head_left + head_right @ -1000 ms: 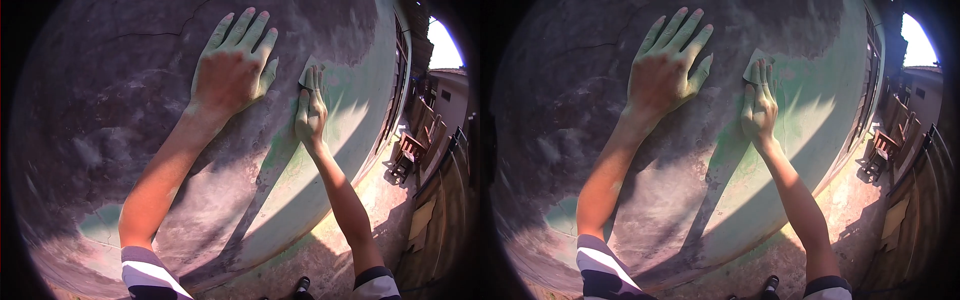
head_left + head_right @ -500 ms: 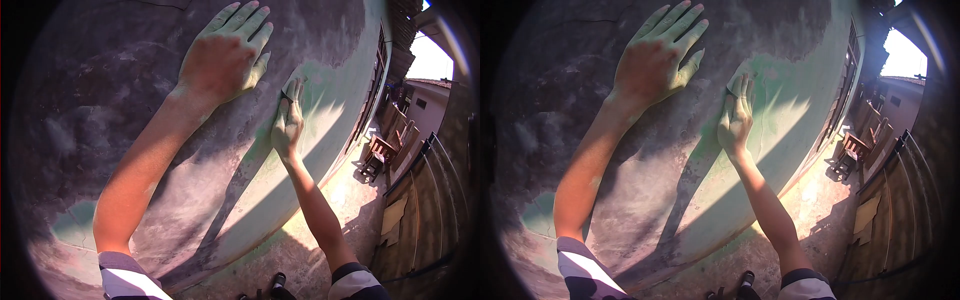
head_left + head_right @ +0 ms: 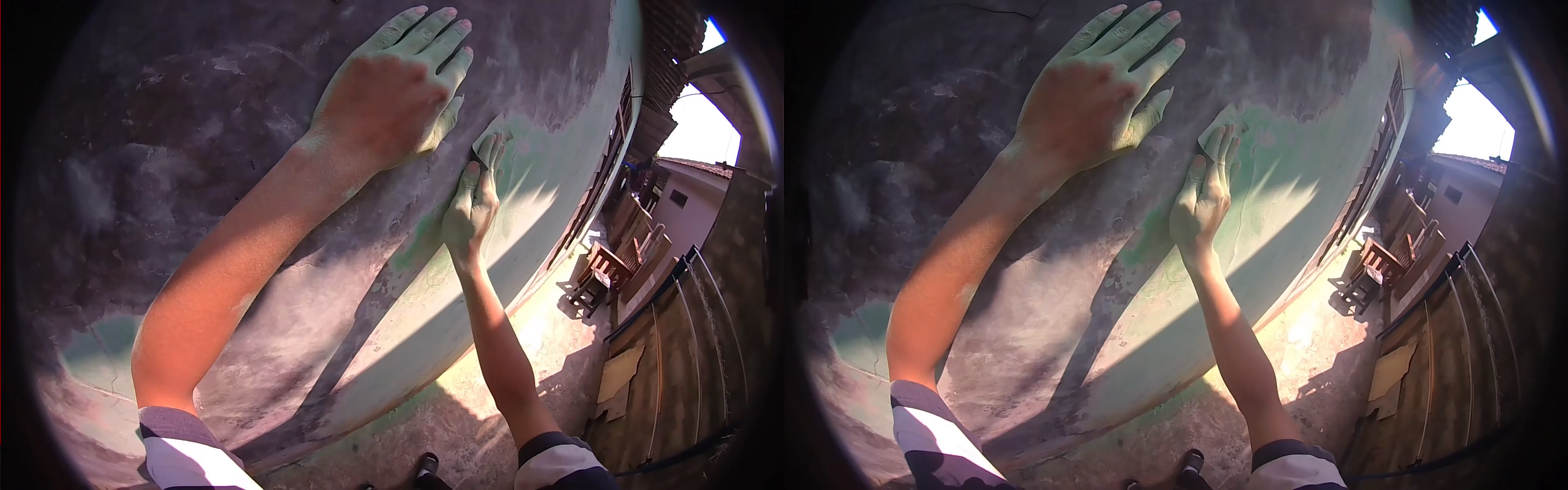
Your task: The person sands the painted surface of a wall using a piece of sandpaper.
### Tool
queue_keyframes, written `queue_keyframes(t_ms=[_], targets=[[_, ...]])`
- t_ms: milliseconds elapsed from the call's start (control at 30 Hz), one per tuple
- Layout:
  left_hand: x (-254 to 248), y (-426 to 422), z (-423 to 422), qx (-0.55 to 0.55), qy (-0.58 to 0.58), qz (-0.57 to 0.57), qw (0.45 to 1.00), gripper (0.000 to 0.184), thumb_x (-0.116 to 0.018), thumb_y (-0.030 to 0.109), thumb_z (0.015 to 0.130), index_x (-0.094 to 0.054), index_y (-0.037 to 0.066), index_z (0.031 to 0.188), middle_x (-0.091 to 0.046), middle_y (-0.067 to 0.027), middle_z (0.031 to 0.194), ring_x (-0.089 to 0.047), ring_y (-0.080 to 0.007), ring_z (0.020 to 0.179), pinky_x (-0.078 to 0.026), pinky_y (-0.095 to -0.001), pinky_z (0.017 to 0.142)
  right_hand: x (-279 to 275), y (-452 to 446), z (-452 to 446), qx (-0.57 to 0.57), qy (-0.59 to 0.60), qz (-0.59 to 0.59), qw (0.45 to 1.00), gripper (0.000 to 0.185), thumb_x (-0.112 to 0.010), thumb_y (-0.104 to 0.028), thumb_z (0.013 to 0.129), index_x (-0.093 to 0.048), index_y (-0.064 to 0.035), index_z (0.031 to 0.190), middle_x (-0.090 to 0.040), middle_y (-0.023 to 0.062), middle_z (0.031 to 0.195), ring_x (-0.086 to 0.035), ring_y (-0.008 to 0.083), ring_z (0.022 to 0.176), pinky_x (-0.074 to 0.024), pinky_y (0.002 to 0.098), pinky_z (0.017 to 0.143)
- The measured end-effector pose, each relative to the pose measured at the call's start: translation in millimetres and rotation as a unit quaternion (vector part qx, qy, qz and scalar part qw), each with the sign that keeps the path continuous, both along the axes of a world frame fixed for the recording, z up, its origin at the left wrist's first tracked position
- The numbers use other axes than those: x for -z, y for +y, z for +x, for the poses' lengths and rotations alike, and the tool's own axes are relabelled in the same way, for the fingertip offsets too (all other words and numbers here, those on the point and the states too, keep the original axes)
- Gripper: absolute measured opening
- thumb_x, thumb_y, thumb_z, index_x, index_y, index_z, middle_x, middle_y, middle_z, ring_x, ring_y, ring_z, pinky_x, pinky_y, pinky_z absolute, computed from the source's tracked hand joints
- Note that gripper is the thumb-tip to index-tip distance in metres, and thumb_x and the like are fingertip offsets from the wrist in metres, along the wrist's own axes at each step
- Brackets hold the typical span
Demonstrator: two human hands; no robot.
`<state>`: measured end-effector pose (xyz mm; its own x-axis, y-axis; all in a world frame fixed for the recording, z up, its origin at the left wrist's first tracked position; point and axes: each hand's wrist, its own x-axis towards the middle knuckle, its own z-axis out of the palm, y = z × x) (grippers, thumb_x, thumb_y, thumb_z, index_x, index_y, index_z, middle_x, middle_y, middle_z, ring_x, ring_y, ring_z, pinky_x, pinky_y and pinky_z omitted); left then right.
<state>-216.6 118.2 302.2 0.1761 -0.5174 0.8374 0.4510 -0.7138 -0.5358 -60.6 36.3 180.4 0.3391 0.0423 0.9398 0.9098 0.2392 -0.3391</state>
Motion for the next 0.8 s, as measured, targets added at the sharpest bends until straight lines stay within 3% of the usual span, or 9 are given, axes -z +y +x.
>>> queue_keyframes(t_ms=[33, 100, 200, 267, 333, 500, 600, 700, 800], targets=[[1, -1, 0, 0.0, -0.001, -0.007, 1.0, 0.034, -0.064, 0.027, 0.086, -0.068, 0.005, 0.113, -0.062, -0.0107, 0.134, -0.054, -0.0222, 0.129, -0.037, -0.0354, 0.113, -1, 1, -4, 0.03, -0.012, 0.004, 0.999, 0.048, -0.039, -0.011, 0.104, -0.036, -0.0007, 0.15, -0.031, 0.0178, 0.158, -0.02, 0.0379, 0.149, -0.0195, 0.0419, 0.12], [1, -1, 0, 0.009, 0.0, -0.007, 1.0, 0.034, -0.064, 0.026, 0.086, -0.068, 0.005, 0.112, -0.062, -0.0111, 0.134, -0.054, -0.0224, 0.129, -0.036, -0.0354, 0.114, 32, 4, -22, 0.051, -0.015, -0.015, 0.998, 0.051, -0.042, -0.007, 0.1, -0.037, 0.0, 0.15, -0.032, 0.0184, 0.158, -0.019, 0.0383, 0.15, -0.0165, 0.0491, 0.12], [5, -1, -2, 0.015, 0.002, -0.012, 1.0, 0.034, -0.065, 0.026, 0.085, -0.068, 0.004, 0.112, -0.062, -0.0115, 0.133, -0.054, -0.0229, 0.129, -0.037, -0.0352, 0.113, 135, 0, -49, 0.05, -0.065, -0.081, 0.993, 0.059, -0.048, -0.003, 0.091, -0.038, 0.0032, 0.149, -0.032, 0.0245, 0.156, -0.021, 0.0431, 0.148, -0.0134, 0.0573, 0.118], [5, -2, -2, 0.011, 0.004, -0.019, 1.0, 0.035, -0.066, 0.025, 0.084, -0.068, 0.004, 0.112, -0.062, -0.0116, 0.133, -0.055, -0.0233, 0.128, -0.039, -0.0348, 0.112, 165, -6, -44, 0.071, -0.096, -0.136, 0.983, 0.054, -0.042, -0.007, 0.096, -0.036, 0.0079, 0.148, -0.032, 0.027, 0.155, -0.021, 0.0457, 0.147, -0.0132, 0.0552, 0.119], [2, -2, -1, 0.007, 0.014, -0.015, 1.0, 0.035, -0.067, 0.025, 0.083, -0.068, 0.004, 0.112, -0.063, -0.0116, 0.132, -0.056, -0.0238, 0.128, -0.041, -0.0344, 0.11, 138, -8, -27, 0.075, -0.128, -0.114, 0.982, 0.06, -0.05, -0.004, 0.089, -0.039, 0.0037, 0.148, -0.035, 0.0249, 0.155, -0.024, 0.0445, 0.147, -0.013, 0.0574, 0.118], [1, -1, -1, 0.007, -0.01, 0.01, 1.0, 0.034, -0.067, 0.024, 0.083, -0.068, 0.005, 0.112, -0.063, -0.0113, 0.132, -0.058, -0.0229, 0.126, -0.043, -0.0331, 0.108, 32, -4, -13, 0.044, -0.047, -0.033, 0.997, 0.054, -0.044, -0.001, 0.096, -0.037, -0.0011, 0.15, -0.032, 0.0189, 0.158, -0.021, 0.0411, 0.149, -0.0124, 0.0542, 0.12], [5, 0, 2, 0.025, 0.013, -0.023, 0.999, 0.035, -0.067, 0.024, 0.083, -0.068, 0.005, 0.113, -0.063, -0.0106, 0.132, -0.058, -0.0219, 0.126, -0.043, -0.0327, 0.109, 73, 0, -33, 0.058, -0.051, -0.036, 0.996, 0.057, -0.046, -0.001, 0.095, -0.037, -0.0011, 0.151, -0.032, 0.02, 0.158, -0.022, 0.0419, 0.148, -0.0149, 0.0545, 0.119], [5, -1, 4, 0.015, 0.022, -0.042, 0.999, 0.036, -0.068, 0.024, 0.083, -0.068, 0.005, 0.114, -0.063, -0.0097, 0.131, -0.058, -0.0208, 0.126, -0.042, -0.0329, 0.109, 159, -5, -50, 0.064, -0.093, -0.114, 0.987, 0.059, -0.05, 0.0, 0.09, -0.039, 0.0032, 0.148, -0.034, 0.026, 0.155, -0.024, 0.0455, 0.147, -0.0163, 0.0572, 0.118], [3, 2, 3, -0.03, -0.014, -0.006, 0.999, 0.037, -0.069, 0.024, 0.082, -0.068, 0.006, 0.114, -0.064, -0.0093, 0.131, -0.058, -0.0202, 0.125, -0.041, -0.0334, 0.111, 145, -9, -34, 0.069, -0.142, -0.132, 0.979, 0.059, -0.051, -0.001, 0.09, -0.04, 0.0036, 0.148, -0.035, 0.0276, 0.154, -0.024, 0.0459, 0.146, -0.0157, 0.0585, 0.117]])
